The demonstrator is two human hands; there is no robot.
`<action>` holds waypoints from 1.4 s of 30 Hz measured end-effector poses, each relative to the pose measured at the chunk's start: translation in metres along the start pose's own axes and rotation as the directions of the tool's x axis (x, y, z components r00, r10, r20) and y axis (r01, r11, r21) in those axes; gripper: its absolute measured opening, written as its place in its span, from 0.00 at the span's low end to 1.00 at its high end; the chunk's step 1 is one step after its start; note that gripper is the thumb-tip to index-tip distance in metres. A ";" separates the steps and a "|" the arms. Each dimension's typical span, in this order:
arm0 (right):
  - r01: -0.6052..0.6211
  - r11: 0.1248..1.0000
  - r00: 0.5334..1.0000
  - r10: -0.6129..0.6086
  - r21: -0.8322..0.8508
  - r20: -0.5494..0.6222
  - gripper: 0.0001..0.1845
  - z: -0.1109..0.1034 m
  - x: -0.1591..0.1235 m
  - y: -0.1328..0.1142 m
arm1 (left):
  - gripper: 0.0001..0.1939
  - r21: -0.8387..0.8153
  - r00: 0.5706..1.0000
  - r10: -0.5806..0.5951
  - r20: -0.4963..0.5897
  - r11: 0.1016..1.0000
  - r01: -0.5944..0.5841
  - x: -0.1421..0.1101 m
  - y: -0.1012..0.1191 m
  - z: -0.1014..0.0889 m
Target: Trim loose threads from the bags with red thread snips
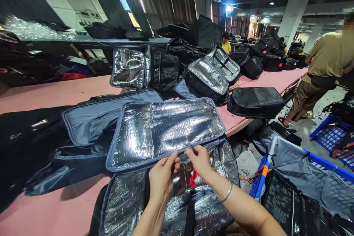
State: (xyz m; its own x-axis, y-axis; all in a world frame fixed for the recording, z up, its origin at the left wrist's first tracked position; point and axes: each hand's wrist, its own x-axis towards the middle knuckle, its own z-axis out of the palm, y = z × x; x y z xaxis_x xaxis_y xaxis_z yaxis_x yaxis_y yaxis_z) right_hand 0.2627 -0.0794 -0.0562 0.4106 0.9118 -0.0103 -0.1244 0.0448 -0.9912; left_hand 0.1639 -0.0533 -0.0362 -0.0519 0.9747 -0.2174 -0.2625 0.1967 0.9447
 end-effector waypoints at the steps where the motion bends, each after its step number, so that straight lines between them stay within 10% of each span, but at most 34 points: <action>1: 0.041 0.996 0.999 -0.043 -0.084 -0.014 0.13 -0.002 -0.005 -0.001 | 0.20 -0.021 1.000 -0.011 -0.006 1.000 0.011 0.001 0.000 0.001; 6: 0.231 0.812 0.962 -0.272 -0.535 0.003 0.09 -0.018 -0.029 -0.009 | 0.19 -0.094 0.999 -0.035 -0.021 0.995 0.033 0.002 -0.004 0.000; 14: 0.328 0.599 0.914 -0.398 -0.730 0.083 0.06 -0.025 -0.028 -0.021 | 0.17 -0.134 0.999 -0.033 -0.021 0.990 0.030 0.001 -0.008 0.000; 24: 0.283 0.721 0.908 -0.413 -0.632 -0.064 0.06 -0.027 -0.022 0.002 | 0.16 -0.140 0.999 -0.028 -0.018 0.990 0.025 0.002 -0.011 -0.001; 42: 0.406 0.562 0.883 -0.445 -0.721 0.150 0.08 -0.023 -0.029 -0.003 | 0.18 -0.129 1.000 0.026 0.000 0.991 -0.026 0.000 -0.010 -0.003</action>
State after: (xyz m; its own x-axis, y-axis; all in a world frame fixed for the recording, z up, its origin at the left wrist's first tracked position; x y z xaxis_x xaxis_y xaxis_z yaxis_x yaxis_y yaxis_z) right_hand 0.2724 -0.1152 -0.0561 0.2827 0.8461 0.4519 0.7476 0.1008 -0.6565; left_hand 0.1632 -0.0555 -0.0462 -0.0589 0.9795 -0.1925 -0.3833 0.1558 0.9104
